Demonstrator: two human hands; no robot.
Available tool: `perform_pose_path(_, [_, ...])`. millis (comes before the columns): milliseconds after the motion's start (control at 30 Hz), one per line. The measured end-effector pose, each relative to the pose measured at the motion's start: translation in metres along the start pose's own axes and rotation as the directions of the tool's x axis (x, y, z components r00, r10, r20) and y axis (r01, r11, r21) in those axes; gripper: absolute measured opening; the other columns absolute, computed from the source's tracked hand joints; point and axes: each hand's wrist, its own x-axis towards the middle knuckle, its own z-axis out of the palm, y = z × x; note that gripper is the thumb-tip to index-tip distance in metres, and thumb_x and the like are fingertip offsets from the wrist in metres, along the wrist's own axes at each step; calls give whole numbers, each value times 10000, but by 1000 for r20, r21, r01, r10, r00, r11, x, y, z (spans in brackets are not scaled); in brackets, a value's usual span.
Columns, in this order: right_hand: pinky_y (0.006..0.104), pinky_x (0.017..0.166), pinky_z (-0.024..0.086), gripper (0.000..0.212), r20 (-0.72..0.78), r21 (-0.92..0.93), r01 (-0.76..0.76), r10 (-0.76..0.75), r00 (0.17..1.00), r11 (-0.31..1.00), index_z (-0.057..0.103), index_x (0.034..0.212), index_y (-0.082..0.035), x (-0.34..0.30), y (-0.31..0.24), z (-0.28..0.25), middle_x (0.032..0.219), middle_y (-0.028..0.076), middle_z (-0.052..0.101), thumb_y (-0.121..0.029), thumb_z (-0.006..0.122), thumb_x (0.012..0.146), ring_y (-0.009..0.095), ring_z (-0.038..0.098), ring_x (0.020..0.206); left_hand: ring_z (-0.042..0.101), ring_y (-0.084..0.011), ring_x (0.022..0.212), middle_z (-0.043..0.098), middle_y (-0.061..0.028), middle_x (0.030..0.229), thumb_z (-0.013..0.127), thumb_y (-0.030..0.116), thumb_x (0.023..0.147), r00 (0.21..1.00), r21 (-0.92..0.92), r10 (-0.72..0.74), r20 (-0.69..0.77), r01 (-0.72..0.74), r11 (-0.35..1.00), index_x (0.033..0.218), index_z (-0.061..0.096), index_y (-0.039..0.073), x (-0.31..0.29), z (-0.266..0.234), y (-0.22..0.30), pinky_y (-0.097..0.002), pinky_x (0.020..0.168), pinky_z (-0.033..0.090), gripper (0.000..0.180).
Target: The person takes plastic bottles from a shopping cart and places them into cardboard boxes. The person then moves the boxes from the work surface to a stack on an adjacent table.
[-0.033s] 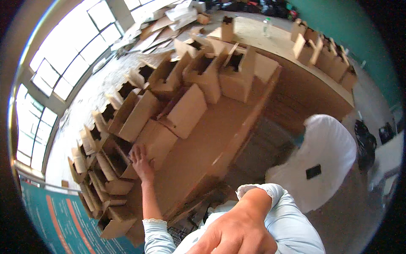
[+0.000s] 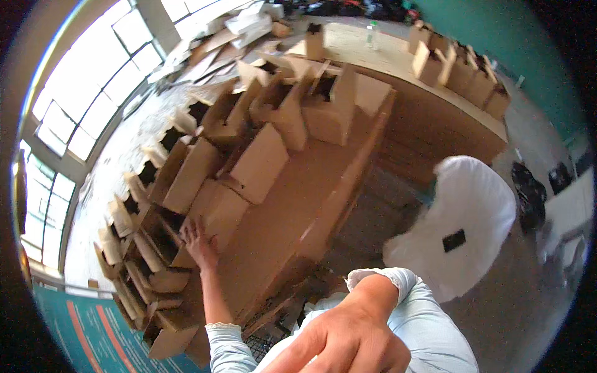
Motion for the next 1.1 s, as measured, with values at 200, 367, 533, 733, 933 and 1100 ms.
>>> perform_pose_path(200, [313,833,562,163,158,-162,85,-59,986,983,745,856,-33,7,-42,-21,1046,26,724,-49,602,933,135,685,952,333,-398,1365,388,-151,1491,798,101,678,1000,-59,-17,2,17,998,1428,440,127,-4,4,-4,-480,1098,350,831])
perform_pose_path(367, [272,677,551,180,-334,-388,83,-225,915,918,721,684,-100,-6,-47,-16,752,-2,707,-36,685,848,59,650,721,309,-401,1380,375,-167,1498,751,99,704,1000,-45,15,22,-14,999,1433,428,67,-1,1,6,-500,1133,301,798])
perform_pose_path(533, [277,651,488,120,167,-289,186,-141,976,939,668,704,-108,18,-63,-144,679,-6,620,-31,714,782,96,579,682,271,-393,1413,364,-182,1509,689,80,745,996,-80,68,59,-63,995,1460,390,50,5,-1,18,-509,1156,260,776])
perform_pose_path(733, [366,917,473,218,-23,-892,-86,147,989,445,671,1057,-68,45,-46,-426,1071,104,651,-80,669,840,288,607,1036,323,-391,1391,376,-189,1504,625,56,824,989,106,-124,82,114,988,1457,384,16,-17,21,-8,-493,1144,285,679])
perform_pose_path(933, [432,958,476,406,-528,-740,-393,111,842,-546,587,1189,-44,54,-34,-835,1223,162,606,-176,690,820,350,568,1154,421,-381,1297,444,-194,1426,728,265,770,983,282,-180,19,167,945,1331,525,-16,27,7,75,-436,1052,417,659])
perform_pose_path(1100, [417,1099,359,868,-740,-470,-628,-111,663,-621,289,1462,7,74,4,-964,1446,225,429,-299,743,789,369,439,1312,410,-358,1314,381,-232,1465,750,262,760,858,150,-436,273,409,900,1419,382,-19,-15,40,-1,-420,1068,395,806])
